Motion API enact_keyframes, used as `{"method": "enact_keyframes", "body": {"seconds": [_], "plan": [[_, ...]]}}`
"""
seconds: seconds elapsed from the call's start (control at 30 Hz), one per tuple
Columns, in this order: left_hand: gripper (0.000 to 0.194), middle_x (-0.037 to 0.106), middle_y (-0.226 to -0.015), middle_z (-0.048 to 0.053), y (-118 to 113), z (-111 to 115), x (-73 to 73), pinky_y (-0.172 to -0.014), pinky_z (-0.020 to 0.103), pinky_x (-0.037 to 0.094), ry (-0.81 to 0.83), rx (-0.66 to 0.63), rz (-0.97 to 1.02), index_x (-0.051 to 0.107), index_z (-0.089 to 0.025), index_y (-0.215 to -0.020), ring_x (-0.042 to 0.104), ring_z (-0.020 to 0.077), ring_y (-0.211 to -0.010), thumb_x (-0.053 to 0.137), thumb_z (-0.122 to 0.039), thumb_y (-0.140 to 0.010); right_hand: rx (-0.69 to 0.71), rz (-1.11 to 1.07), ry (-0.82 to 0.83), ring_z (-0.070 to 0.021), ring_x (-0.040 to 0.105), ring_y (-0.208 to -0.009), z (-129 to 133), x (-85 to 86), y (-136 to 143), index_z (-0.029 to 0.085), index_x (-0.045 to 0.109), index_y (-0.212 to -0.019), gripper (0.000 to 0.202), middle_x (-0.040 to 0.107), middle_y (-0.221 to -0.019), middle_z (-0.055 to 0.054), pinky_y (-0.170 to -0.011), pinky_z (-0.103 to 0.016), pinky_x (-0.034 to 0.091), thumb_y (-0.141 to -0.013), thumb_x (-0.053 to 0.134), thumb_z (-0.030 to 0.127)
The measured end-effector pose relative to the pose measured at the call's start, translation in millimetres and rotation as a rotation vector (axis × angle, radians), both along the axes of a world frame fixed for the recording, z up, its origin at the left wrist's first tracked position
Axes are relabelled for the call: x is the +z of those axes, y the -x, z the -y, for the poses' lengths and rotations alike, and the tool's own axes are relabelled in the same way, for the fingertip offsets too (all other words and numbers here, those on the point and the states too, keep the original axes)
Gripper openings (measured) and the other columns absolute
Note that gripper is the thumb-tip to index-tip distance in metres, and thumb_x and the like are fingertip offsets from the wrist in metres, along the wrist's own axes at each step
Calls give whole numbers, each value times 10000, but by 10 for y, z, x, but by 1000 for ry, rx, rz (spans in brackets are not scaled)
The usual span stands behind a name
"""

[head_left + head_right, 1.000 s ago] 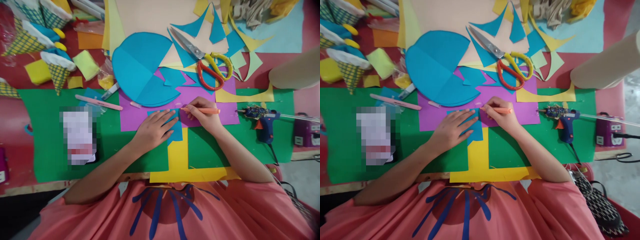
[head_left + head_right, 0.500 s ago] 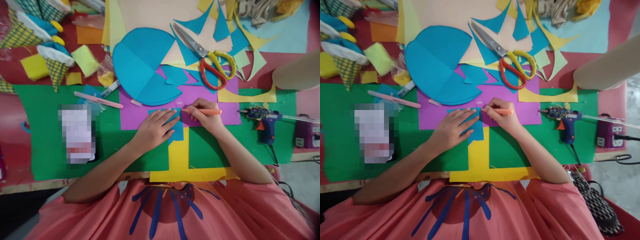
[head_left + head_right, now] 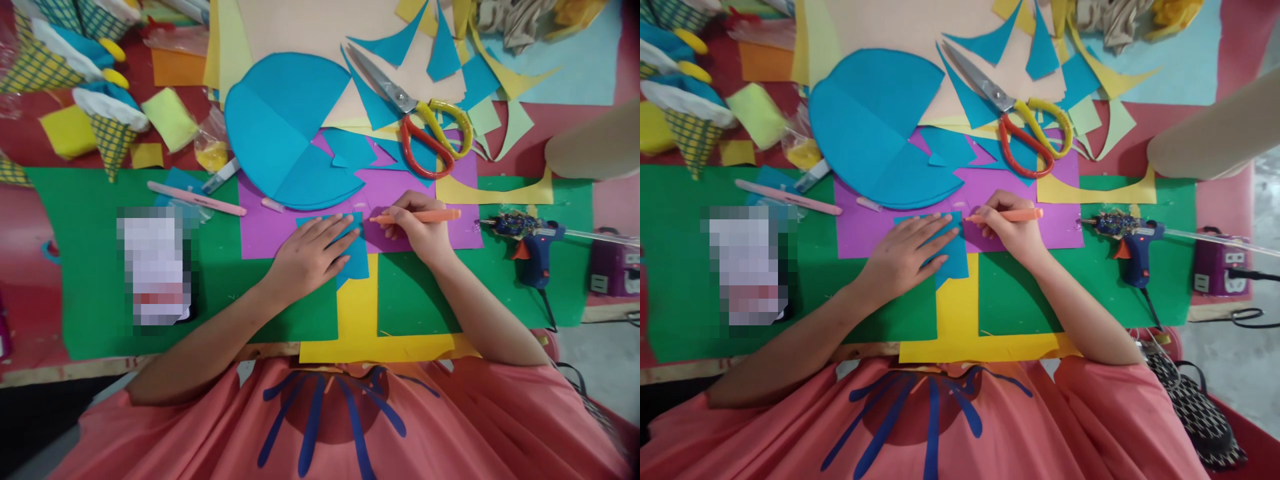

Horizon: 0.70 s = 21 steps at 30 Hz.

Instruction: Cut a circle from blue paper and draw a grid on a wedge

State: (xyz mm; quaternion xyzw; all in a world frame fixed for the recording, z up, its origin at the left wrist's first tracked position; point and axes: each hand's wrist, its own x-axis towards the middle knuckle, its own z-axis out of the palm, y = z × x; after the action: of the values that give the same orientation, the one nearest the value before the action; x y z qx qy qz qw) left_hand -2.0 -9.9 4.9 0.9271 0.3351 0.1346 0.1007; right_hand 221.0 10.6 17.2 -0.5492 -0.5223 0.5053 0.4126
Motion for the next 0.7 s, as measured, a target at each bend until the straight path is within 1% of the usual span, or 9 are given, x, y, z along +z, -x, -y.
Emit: {"method": "enact_keyframes", "body": {"seconds": [0.1, 0.27, 0.5, 0.7], "plan": [[421, 494, -1465, 131, 1, -38, -16, -1080, 430, 413, 27, 37, -18, 512, -153, -1388, 469, 264, -1360, 406, -287, -1003, -14, -6, -37, -95, 581, -449, 1, -12, 4, 186, 604, -654, 178, 641, -553, 19, -460, -226, 457, -806, 640, 271], [429, 486, -1469, 140, 11, -72, -22, -1091, 449, 403, 51, 48, -14, 508, -141, -1392, 462, 274, -1364, 401, -290, -1003, 88, 41, -60, -105, 595, -497, 3, -47, 16, 179, 620, -690, 189, 643, -584, 10, -480, -240, 448, -833, 651, 299], [409, 511, -1448, 140, 16, -49, -8, -1079, 444, 416, 15, 40, 2, 538, -132, -1361, 477, 277, -1352, 425, -275, -994, 101, 61, -55, -100, 568, -492, -38, -33, 47, 183, 599, -691, 275, 614, -572, 18, -487, -247, 431, -824, 673, 412], [407, 503, -1456, 134, 13, -43, -3, -1091, 437, 404, 25, 45, -3, 532, -144, -1367, 466, 267, -1362, 423, -266, -995, 124, 121, -95, -91, 548, -515, -40, -26, 38, 171, 592, -681, 270, 608, -575, 17, -499, -232, 405, -842, 647, 380]]}}
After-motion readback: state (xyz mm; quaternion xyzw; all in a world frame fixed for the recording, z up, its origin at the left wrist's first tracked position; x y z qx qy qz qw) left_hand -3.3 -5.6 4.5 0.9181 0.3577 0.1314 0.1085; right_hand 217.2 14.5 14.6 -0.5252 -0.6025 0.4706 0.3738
